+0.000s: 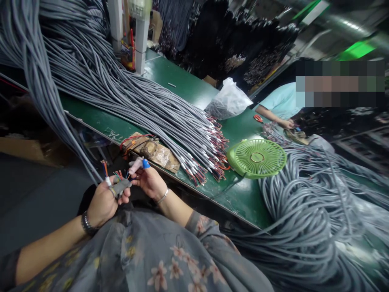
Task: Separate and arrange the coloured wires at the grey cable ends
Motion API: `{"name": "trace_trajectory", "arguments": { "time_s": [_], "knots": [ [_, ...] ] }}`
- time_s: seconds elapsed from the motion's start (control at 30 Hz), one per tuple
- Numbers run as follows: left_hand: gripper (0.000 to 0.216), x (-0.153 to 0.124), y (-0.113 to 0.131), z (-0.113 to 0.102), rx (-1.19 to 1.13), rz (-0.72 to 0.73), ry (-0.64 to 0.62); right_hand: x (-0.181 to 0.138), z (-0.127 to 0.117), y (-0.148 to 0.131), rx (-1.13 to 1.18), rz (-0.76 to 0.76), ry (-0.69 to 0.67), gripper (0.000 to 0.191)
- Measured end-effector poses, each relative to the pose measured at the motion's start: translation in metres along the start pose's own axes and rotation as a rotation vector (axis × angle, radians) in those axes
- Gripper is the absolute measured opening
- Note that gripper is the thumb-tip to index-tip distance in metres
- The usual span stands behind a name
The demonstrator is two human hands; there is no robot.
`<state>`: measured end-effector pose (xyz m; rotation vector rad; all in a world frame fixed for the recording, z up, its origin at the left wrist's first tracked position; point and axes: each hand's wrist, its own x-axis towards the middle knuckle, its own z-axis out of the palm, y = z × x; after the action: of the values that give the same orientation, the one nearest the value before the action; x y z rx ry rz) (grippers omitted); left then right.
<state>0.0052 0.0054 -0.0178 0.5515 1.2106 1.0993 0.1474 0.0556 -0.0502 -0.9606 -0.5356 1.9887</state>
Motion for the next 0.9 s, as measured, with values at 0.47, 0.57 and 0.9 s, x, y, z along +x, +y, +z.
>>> {"name": "trace_trajectory", "arguments": {
  "time_s": [0.47, 0.57, 0.9],
  "knots": [
    [0.025, 0.000, -0.009, -0.021, 0.370, 0.039, -0.243, -0.012, -0.006, 0.006, -0.488, -0.128, -0.197, 0.054],
    [0.025, 0.002, -0.009, -0.023, 0.356, 0.046, -0.234, -0.016, -0.010, 0.005, -0.518, -0.180, -0.185, 0.052],
    [0.035, 0.000, -0.010, -0.017, 0.160, 0.035, -0.089, -0.023, -0.009, 0.024, -0.358, -0.189, -0.049, 0.047]
  ]
}}
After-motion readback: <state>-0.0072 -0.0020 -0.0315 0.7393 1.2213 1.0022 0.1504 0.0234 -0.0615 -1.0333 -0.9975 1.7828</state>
